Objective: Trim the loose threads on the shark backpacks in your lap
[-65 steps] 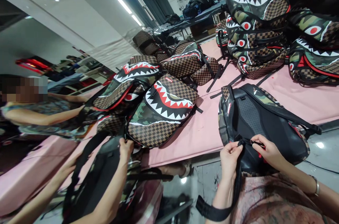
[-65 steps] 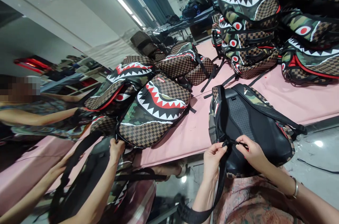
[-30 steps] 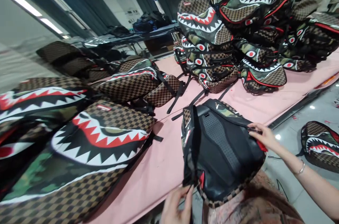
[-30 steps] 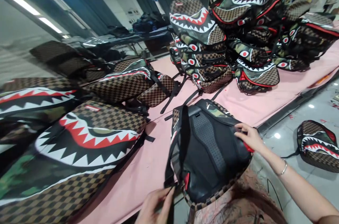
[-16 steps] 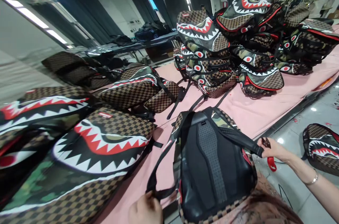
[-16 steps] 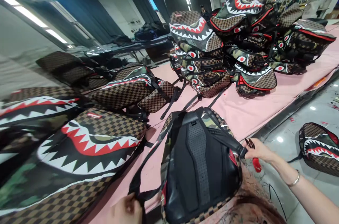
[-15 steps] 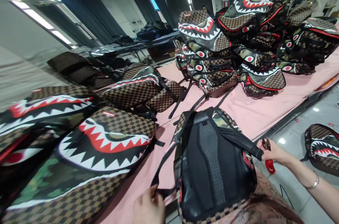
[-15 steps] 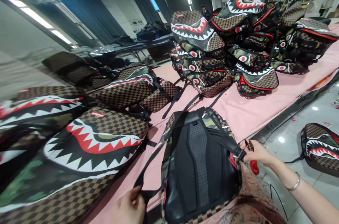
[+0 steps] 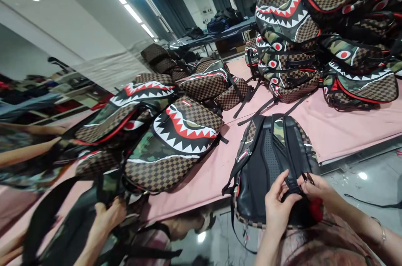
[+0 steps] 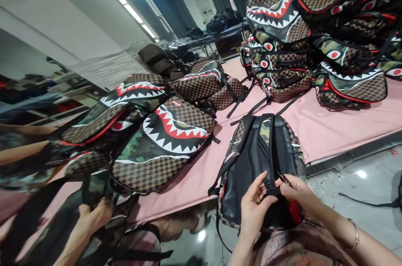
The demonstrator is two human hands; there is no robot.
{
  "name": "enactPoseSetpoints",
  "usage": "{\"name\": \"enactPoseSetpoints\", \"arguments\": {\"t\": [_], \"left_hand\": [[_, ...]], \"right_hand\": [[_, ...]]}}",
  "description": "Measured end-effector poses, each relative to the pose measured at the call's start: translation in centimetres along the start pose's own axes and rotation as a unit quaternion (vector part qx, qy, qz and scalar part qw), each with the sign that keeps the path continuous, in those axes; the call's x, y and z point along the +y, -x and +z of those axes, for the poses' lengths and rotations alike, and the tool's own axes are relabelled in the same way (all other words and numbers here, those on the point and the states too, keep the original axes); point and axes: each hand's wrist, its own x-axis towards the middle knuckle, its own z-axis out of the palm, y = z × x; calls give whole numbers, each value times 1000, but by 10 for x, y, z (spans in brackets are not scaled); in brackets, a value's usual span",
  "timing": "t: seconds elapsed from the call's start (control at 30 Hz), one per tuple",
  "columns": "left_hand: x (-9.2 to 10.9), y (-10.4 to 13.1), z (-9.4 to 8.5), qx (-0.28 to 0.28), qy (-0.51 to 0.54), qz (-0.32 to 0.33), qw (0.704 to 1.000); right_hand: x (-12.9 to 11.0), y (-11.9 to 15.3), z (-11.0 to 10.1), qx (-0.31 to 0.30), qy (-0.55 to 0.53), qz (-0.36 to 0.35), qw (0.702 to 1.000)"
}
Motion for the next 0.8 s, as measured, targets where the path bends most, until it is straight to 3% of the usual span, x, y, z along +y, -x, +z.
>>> {"name": "enactPoseSetpoints", "arguments": {"t": [0.07,0.17,0.3,0.37,0.43,0.7,0.8], "left_hand": [[-1,1,0,4,1,-4,1000],[0,2,1,8,-24,3,1000],[1,2,3,4,-80,27,996],[2,2,4,-2,-107,43,993],[2,2,4,-10,-131,56,990],[1,2,7,-29,-181,86,979],[1,2,8,-27,-180,83,980]], "right_hand": [[-8,13,-9,-22,35,-31,999],[-19,25,-22,50,193,-117,973],[-27,28,-39,133,416,-276,856],[-30,27,-45,128,481,-325,804],[-34,26,-47,109,524,-337,775],[-45,23,-48,45,599,-327,730],[-46,23,-47,49,597,-327,731]]}}
